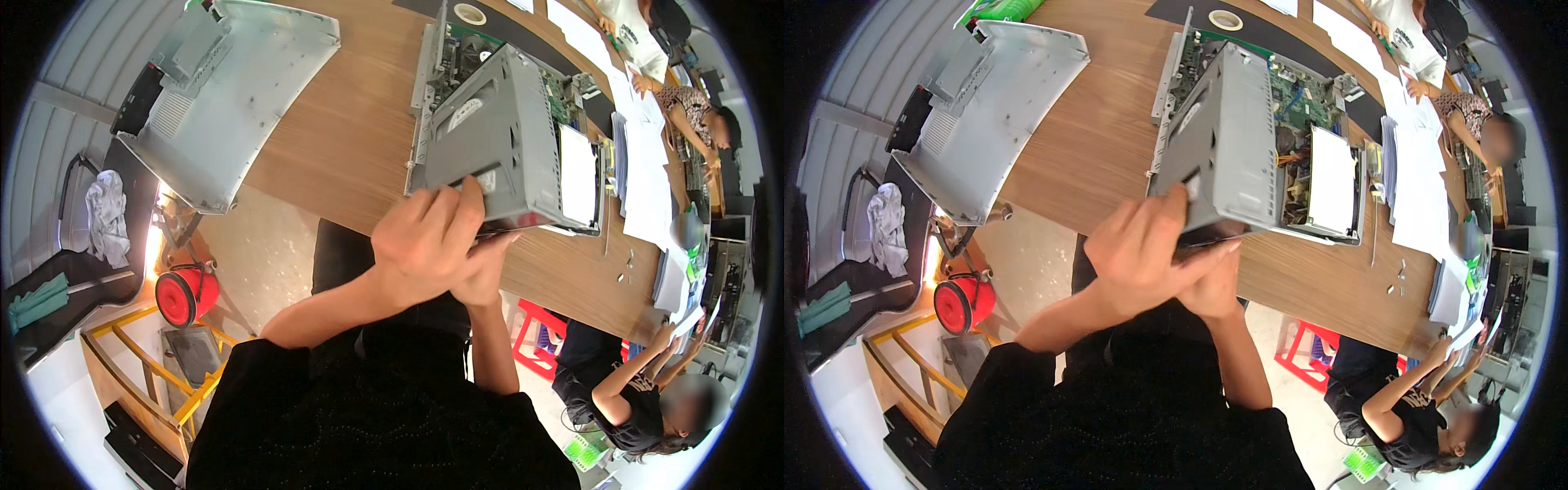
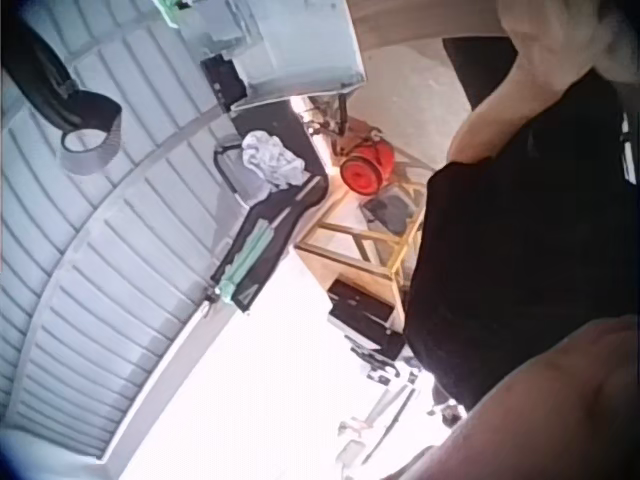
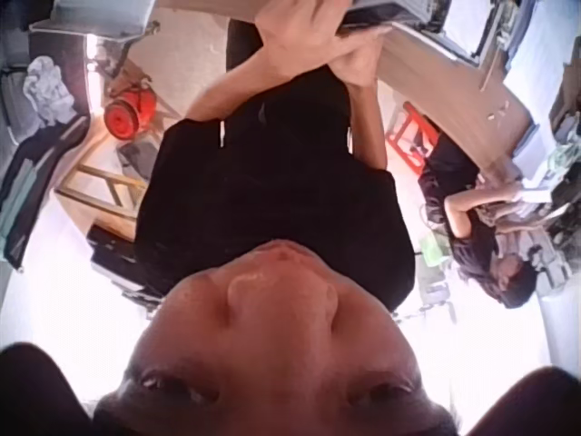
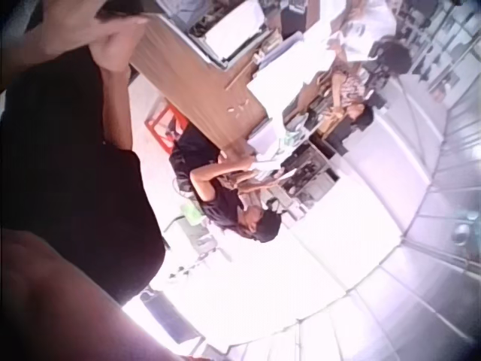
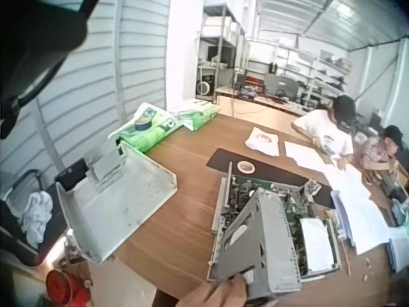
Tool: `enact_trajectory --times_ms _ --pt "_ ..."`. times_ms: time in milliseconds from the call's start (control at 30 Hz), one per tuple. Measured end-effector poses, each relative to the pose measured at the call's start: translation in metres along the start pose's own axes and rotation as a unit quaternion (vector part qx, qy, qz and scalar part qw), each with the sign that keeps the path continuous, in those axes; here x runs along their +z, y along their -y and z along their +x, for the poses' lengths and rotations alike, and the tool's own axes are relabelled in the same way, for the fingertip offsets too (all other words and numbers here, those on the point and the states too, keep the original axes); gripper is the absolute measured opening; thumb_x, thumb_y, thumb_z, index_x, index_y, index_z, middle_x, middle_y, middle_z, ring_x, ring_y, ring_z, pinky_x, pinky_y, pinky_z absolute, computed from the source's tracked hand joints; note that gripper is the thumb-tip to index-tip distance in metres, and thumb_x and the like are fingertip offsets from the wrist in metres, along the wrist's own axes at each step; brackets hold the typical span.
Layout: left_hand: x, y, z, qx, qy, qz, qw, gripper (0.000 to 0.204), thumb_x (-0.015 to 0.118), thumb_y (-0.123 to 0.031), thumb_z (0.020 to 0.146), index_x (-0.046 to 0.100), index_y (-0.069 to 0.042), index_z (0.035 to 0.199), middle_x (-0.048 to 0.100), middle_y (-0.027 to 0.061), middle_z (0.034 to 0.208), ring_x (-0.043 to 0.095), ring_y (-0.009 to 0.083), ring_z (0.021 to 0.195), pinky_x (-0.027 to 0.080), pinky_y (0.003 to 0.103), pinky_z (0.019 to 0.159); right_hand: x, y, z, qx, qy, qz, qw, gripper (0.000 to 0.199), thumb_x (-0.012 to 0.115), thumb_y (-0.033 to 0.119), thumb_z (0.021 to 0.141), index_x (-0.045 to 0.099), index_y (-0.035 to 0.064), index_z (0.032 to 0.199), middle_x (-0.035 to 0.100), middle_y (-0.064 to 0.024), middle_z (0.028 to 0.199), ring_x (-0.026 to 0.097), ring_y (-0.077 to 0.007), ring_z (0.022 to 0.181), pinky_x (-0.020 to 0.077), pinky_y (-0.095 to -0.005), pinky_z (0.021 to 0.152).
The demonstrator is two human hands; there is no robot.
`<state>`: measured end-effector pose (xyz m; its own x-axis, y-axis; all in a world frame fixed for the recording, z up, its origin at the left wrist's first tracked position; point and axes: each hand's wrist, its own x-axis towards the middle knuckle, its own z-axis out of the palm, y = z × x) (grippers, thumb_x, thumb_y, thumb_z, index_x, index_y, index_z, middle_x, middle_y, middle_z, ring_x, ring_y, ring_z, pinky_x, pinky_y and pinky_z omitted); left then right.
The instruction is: The person disassembles a computer case, removing internal components including a disk drive and a metal internal bracket by hand.
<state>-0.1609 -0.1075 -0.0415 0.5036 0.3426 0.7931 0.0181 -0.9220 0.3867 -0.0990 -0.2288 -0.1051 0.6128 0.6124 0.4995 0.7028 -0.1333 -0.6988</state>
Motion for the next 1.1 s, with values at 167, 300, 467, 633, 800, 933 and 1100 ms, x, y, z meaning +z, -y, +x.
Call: enact_trajectory --times_ms 167,300,467,633,800,933,1100 --pt "-0.012 -0.003 -0.021 -0.048 0.123 -0.121 0.984 0.038 0.075 -0.018 0.084 0.067 0.002 0.115 0.067 0.0185 0.107 0.070 0.0290 0.099 0.058 0.033 0.077 0.013 -0.004 0.006 0.147 -0.173 0.185 0.956 0.056 0.080 0.011 0.080 0.050 -0.0058 0.124 0.059 -0.0155 0.119 0.059 -0.0241 0.108 0.0475 -0.0399 0.096" --pt "-0.013 0.035 -0.032 -0.171 0.064 -0.200 0.963 0.034 0.068 -0.012 0.089 0.063 0.004 0.118 0.063 0.0240 0.126 0.068 0.0368 0.102 0.057 0.040 0.080 0.012 0.007 0.018 0.184 -0.190 0.169 0.950 0.048 0.075 0.001 0.084 0.051 -0.0037 0.126 0.061 -0.0119 0.118 0.059 -0.0188 0.108 0.0457 -0.0346 0.098" --pt "0.001 0.057 -0.048 -0.305 0.126 -0.265 0.906 0.047 0.061 -0.007 0.093 0.050 0.008 0.136 0.057 0.0306 0.131 0.056 0.0459 0.122 0.046 0.043 0.102 0.020 0.018 0.034 0.171 -0.268 0.226 0.921 0.048 0.067 -0.005 0.088 0.048 -0.0038 0.132 0.058 -0.0135 0.127 0.057 -0.0202 0.112 0.0440 -0.0358 0.101" --pt "0.013 0.039 -0.066 -0.338 0.128 -0.299 0.883 0.052 0.054 -0.002 0.093 0.040 0.009 0.142 0.038 0.0344 0.147 0.047 0.0469 0.129 0.043 0.046 0.106 0.027 0.018 0.044 0.138 -0.305 0.245 0.910 0.047 0.070 0.000 0.086 0.049 -0.0055 0.128 0.059 -0.0142 0.122 0.058 -0.0211 0.108 0.0452 -0.0357 0.098" --pt "0.014 0.019 -0.076 -0.344 0.159 -0.359 0.853 0.053 0.052 0.001 0.091 0.040 0.010 0.142 0.036 0.0340 0.149 0.044 0.0465 0.133 0.042 0.045 0.108 0.029 0.016 0.036 0.113 -0.318 0.222 0.915 0.044 0.067 -0.001 0.087 0.048 -0.0084 0.127 0.059 -0.0168 0.121 0.060 -0.0231 0.104 0.0495 -0.0356 0.093" --pt "0.017 0.008 -0.080 -0.366 0.160 -0.407 0.821 0.052 0.053 -0.001 0.092 0.042 0.009 0.142 0.034 0.0320 0.151 0.042 0.0458 0.135 0.041 0.044 0.109 0.033 0.017 0.018 0.160 -0.314 0.178 0.919 0.044 0.066 -0.001 0.087 0.048 -0.0109 0.126 0.060 -0.0192 0.119 0.062 -0.0254 0.100 0.0523 -0.0368 0.089" --pt "0.016 0.016 -0.080 -0.369 0.158 -0.405 0.822 0.044 0.057 -0.005 0.092 0.051 0.007 0.134 0.045 0.0304 0.144 0.050 0.0449 0.129 0.045 0.045 0.105 0.038 0.016 0.006 0.184 -0.323 0.179 0.911 0.046 0.067 -0.004 0.085 0.046 -0.0117 0.125 0.059 -0.0216 0.119 0.063 -0.0283 0.099 0.0551 -0.0408 0.088"
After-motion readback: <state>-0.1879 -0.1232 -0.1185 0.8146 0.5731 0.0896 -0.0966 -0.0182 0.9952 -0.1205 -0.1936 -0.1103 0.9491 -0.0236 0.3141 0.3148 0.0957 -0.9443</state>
